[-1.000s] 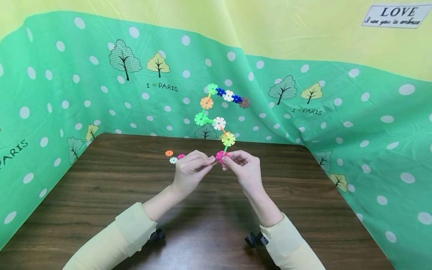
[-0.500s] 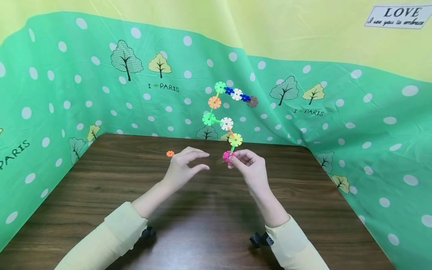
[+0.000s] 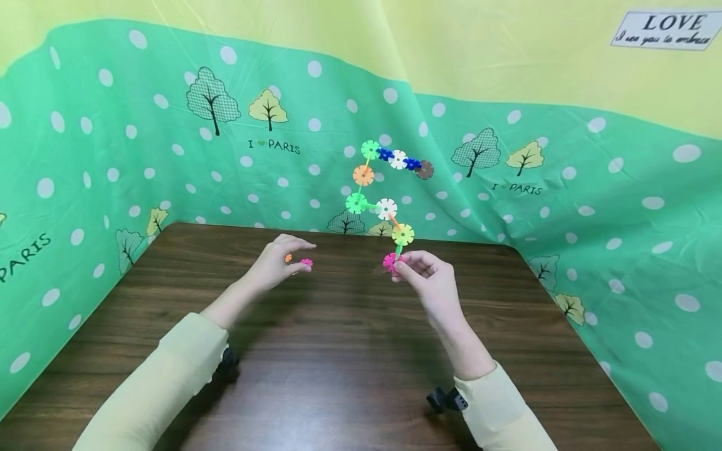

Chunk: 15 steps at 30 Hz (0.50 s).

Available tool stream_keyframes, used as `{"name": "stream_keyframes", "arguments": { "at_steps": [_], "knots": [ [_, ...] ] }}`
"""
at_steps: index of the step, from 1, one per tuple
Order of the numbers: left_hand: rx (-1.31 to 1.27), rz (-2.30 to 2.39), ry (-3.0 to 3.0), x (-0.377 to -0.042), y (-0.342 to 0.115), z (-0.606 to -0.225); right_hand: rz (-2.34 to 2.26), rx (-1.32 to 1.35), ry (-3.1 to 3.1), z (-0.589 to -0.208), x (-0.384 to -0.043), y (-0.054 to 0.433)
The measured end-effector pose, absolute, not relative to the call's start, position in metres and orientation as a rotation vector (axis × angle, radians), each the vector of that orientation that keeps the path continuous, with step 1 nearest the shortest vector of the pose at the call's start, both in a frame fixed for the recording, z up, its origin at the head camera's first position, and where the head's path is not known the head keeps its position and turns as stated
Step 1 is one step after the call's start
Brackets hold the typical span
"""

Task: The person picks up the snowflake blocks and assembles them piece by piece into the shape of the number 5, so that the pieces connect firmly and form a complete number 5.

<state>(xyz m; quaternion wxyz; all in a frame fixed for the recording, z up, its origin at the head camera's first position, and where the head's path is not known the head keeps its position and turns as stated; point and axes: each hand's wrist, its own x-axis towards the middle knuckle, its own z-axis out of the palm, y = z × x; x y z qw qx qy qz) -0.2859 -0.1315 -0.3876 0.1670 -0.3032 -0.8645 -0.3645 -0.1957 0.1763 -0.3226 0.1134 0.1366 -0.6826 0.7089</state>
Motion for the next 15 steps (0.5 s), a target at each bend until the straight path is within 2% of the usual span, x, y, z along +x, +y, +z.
{"name": "stream_keyframes", "arguments": {
  "at_steps": [7, 15],
  "knots": [
    [-0.877, -0.938, -2.651, -0.313, -0.151, -0.41, 2.084, 0.461, -2.038, -0.325, -0.198, 0.182],
    [-0.849, -0.821, -2.827, -0.326, -0.165, -0.428, 2.076, 0.454, -2.082, -0.326, -0.198, 0.181]
  ]
}}
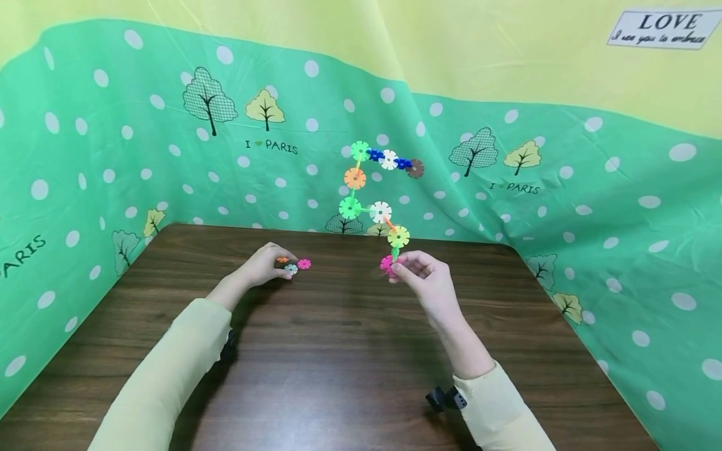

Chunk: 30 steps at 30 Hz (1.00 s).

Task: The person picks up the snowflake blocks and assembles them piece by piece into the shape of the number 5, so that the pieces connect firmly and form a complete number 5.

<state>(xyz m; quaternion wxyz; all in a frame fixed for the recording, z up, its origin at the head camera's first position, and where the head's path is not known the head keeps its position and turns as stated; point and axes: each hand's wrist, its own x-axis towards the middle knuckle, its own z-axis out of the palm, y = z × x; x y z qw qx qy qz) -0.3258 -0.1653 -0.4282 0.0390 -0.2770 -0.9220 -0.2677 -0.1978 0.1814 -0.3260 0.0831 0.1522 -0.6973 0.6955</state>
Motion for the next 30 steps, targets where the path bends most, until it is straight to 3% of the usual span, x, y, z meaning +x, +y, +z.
{"name": "stream_keyframes", "arguments": {
  "at_steps": [8, 30],
  "knots": [
    [-0.927, -0.715, -2.845, -0.328, -0.168, -0.436, 2.076, 0.469, -2.115, -0.326, -0.198, 0.181],
    [-0.975, -1.008, -2.693, -0.31, -0.155, -0.417, 2.135, 0.471, -2.071, -0.324, -0.195, 0.18]
  ]
}}
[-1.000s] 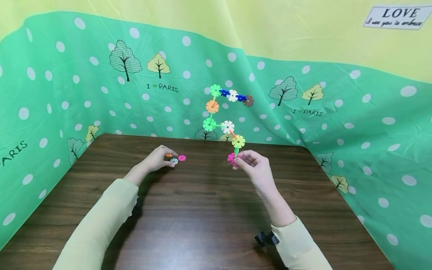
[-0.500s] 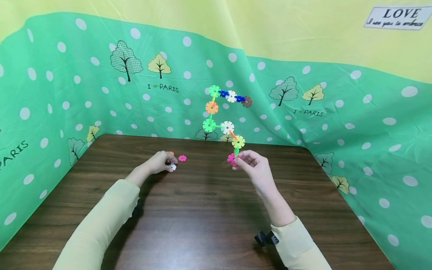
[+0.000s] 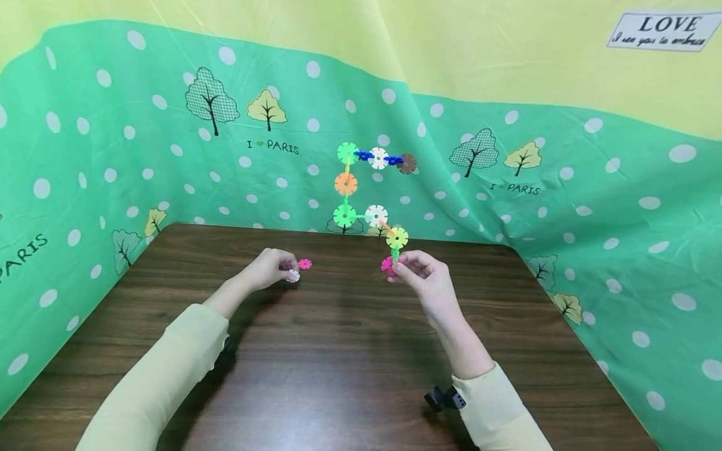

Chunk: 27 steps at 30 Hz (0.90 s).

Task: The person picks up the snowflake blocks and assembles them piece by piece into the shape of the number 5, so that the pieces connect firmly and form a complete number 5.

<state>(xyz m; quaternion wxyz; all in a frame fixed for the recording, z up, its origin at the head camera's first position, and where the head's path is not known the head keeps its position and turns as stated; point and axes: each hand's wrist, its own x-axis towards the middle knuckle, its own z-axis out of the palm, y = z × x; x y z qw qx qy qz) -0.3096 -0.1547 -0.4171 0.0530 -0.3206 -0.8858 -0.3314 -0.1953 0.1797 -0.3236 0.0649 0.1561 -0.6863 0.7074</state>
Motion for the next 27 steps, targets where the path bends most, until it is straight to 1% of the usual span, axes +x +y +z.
{"name": "stream_keyframes", "arguments": {
  "at_steps": [4, 9, 16, 27],
  "knots": [
    [-0.903, -1.031, -2.679, -0.3, -0.141, -0.403, 2.142, 0.471, -2.052, -0.325, -0.194, 0.18],
    [-0.855, -1.175, -2.562, -0.28, -0.122, -0.383, 2.151, 0.475, -2.021, -0.324, -0.194, 0.178],
    [-0.871, -1.346, -2.446, -0.253, -0.098, -0.359, 2.186, 0.46, -1.966, -0.326, -0.193, 0.176],
    [-0.922, -1.515, -2.38, -0.223, -0.071, -0.332, 2.249, 0.503, -1.879, -0.326, -0.191, 0.168]
  ]
}}
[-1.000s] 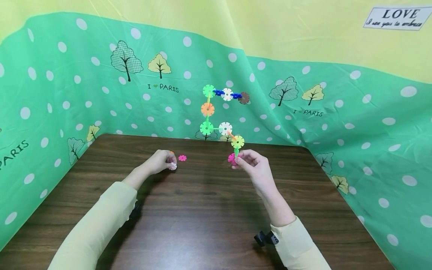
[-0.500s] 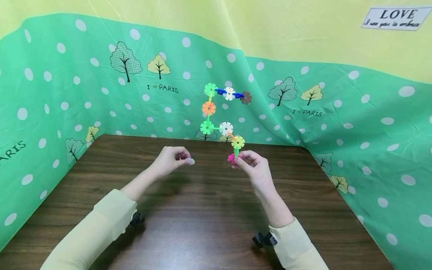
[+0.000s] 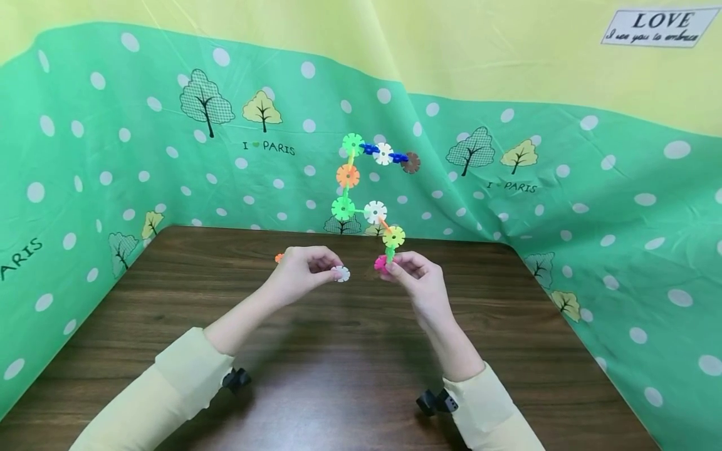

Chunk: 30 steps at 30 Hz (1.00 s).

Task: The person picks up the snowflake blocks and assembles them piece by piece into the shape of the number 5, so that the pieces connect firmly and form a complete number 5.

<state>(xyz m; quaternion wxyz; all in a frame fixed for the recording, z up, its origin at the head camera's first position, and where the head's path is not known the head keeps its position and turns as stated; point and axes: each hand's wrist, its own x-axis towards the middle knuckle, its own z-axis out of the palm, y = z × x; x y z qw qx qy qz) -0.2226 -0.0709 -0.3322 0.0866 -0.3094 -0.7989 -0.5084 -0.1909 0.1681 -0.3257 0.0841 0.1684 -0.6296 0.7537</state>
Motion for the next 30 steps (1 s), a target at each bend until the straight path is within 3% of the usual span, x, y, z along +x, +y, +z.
{"name": "stream_keyframes", "arguments": {
  "at_steps": [30],
  "knots": [
    [-0.879, -1.661, -2.299, -0.207, -0.049, -0.321, 2.362, 0.464, -1.753, -0.324, -0.186, 0.163]
  ]
}}
